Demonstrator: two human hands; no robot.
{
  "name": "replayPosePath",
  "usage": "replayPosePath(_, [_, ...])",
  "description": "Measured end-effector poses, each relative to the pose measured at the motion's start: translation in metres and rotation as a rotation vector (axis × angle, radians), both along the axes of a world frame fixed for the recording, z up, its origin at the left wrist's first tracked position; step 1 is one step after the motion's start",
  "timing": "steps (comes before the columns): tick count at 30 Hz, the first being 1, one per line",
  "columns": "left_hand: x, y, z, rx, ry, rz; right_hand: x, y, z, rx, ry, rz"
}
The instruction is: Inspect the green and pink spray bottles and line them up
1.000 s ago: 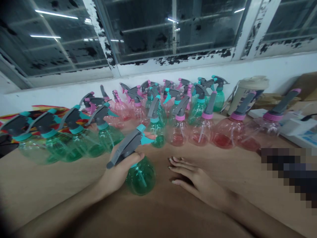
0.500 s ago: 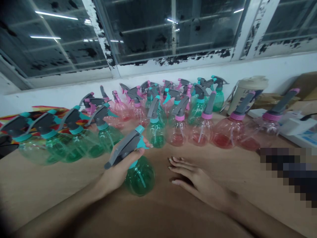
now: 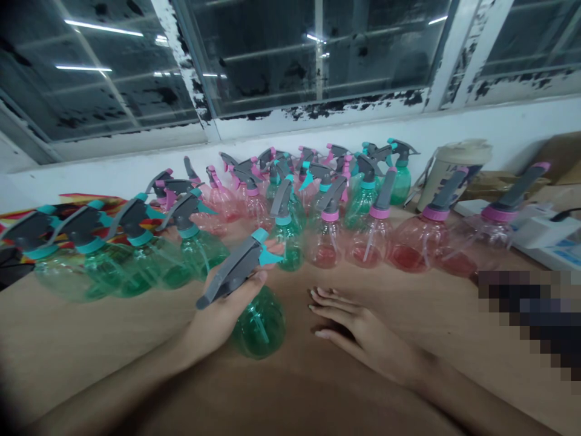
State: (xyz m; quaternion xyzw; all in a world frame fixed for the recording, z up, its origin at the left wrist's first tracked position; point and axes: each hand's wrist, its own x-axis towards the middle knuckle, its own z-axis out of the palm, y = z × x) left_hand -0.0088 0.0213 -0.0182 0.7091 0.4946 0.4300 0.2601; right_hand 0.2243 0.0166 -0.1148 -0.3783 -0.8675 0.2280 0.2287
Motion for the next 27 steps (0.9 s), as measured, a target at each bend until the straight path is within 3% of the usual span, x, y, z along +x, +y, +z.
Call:
replayPosePath(7, [0.001,0.000,-0.004,-0.006,-0.036,0.034,0.000,0.000,0.002,-0.021,-0.011,0.001])
replayPosePath(14, [0.005,-0.007,-0.001,0.076,0.071,0.129,0.000,0.000,-0.002,0.009,0.018,-0.001])
replayPosePath(20, [0.000,-0.014,-0.011,0.109,0.139,0.192,0.000,0.002,-0.002,0.050,-0.026,0.000])
replayPosePath(27, [-0.012,-0.028,-0.010,0.142,0.194,0.109,-0.002,0.002,0.001,0.067,-0.022,0.005])
